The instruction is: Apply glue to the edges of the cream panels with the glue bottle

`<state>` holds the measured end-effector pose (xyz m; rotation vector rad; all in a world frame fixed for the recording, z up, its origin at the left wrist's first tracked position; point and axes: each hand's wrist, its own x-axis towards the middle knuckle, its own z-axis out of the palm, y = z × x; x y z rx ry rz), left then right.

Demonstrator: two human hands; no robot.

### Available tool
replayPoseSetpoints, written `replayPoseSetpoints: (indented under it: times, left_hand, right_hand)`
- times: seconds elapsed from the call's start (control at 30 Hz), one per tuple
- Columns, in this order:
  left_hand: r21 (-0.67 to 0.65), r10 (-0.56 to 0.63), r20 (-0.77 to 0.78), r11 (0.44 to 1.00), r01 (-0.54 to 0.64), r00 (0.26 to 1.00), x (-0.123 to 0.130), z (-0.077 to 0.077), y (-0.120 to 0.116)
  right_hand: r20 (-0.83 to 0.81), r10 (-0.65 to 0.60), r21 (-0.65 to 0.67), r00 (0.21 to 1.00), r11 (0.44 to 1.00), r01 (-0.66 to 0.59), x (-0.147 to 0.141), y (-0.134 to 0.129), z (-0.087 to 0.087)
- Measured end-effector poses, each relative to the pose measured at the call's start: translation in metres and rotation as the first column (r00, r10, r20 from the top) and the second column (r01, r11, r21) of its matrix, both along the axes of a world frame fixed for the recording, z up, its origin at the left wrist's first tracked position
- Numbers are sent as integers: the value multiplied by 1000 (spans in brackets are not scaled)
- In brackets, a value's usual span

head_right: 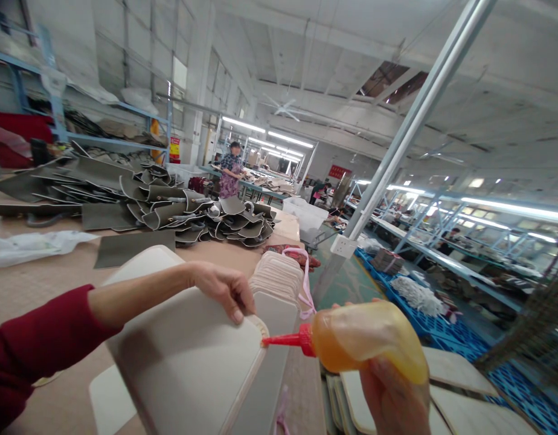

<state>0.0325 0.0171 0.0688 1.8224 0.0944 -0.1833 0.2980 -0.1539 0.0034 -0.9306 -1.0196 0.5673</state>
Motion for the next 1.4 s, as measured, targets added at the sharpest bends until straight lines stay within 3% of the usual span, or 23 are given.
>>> replayPoseSetpoints:
  times: [0.13,0.23,0.37,0.83,1.03,1.27,1.4]
  left_hand:
    - [-10,28,-17,1000,-29,999,-3,-4,4]
    - [-20,41,-40,999,-42,998,-3,-7,6]
    - [-52,70,-54,996,-73,996,-5,-9,8]
    - [-145,157,-97,975,-170,983,-5,-21,16]
    - [-175,196,-113,961,-214,974,-6,-18,14]
    - [-200,252,-114,942,-271,961,-9,-20,15]
    - [-215,310,-139,918,-334,941,-11,-21,17]
  right_hand:
    - [-64,4,-43,998,999,-7,-2,3,-2]
    - [-76,68,-54,995,996,-72,-7,3,5]
    - [-153,58,-21,987,998,-61,-18,2,10]
    - [-189,1,-2,982,1000,-1,-11,3,-16]
    - [-211,-31,-15,977,999,28,-14,1,-13]
    - [-186,-122,-145,975,985,95,-21,-8,-10]
    - [-184,-59,-68,981,997,48,-20,-7,-12]
